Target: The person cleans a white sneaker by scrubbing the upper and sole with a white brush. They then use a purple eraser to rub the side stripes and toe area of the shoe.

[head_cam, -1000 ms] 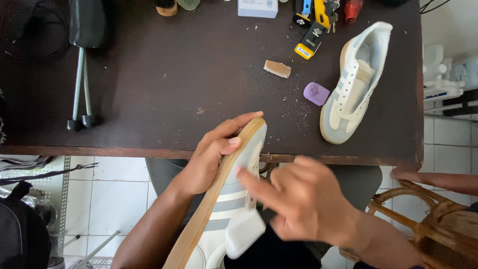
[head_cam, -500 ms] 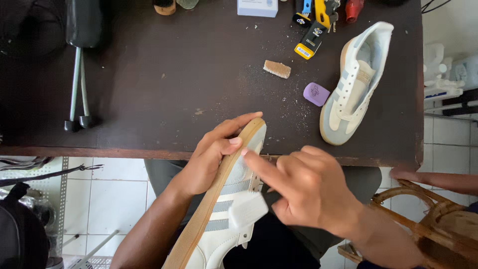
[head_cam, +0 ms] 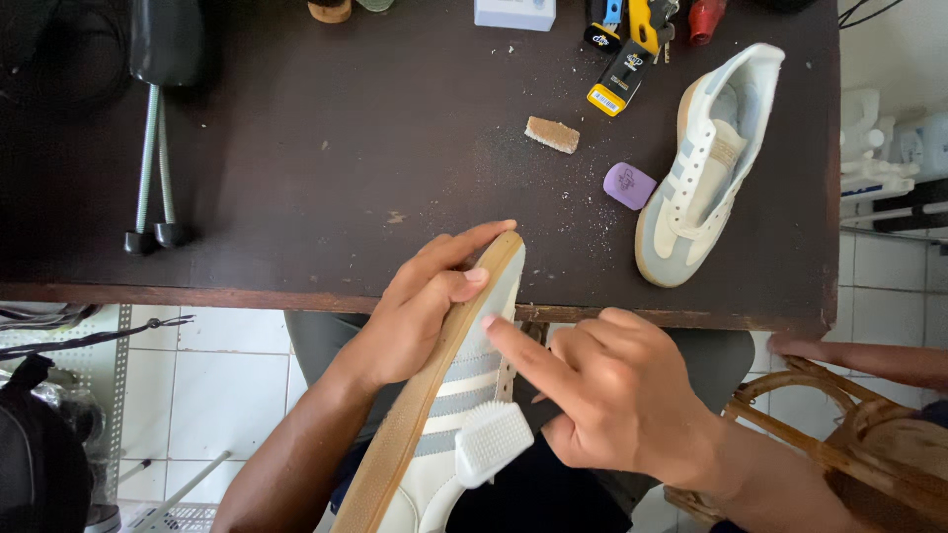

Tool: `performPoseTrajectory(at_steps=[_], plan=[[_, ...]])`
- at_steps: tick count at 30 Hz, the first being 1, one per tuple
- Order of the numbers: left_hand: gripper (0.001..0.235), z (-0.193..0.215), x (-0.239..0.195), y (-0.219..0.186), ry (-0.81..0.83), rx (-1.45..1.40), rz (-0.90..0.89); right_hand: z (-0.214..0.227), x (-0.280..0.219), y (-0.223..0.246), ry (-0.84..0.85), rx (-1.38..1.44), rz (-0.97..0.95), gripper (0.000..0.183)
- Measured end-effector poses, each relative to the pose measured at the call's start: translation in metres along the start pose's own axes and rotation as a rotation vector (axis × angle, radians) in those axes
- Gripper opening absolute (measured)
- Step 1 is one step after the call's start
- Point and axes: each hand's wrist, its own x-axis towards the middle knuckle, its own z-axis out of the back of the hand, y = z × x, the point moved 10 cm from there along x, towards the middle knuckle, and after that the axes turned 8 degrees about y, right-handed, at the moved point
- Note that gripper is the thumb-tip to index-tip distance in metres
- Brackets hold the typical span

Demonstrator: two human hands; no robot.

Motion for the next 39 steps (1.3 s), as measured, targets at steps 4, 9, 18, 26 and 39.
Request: performPoseTrajectory(at_steps=[4, 9, 18, 26, 39], plan=[[0.057, 0.002, 0.0, 0.0, -0.004, 0.061, -0.057, -0.01, -0.003, 0.008, 0.084, 0.016, 0.012, 0.085], [0.06, 0.003, -0.005, 0.004, -0.019, 0.069, 0.067, -0.009, -0.007, 0.014, 0.038, 0.136, 0.031, 0.063], [0.06, 0.004, -0.006, 0.006, -0.022, 0.075, 0.061, -0.01, -0.009, 0.009, 0.029, 0.14, 0.016, 0.073], [0.059, 0.002, -0.006, 0.007, -0.018, 0.083, 0.047, -0.01, -0.007, -0.001, -0.003, 0.088, -0.033, 0.073], [0.059, 0.003, -0.01, 0.001, -0.036, 0.191, 0.032, -0.014, -0.004, 0.005, 0.062, 0.035, -0.019, 0.077]])
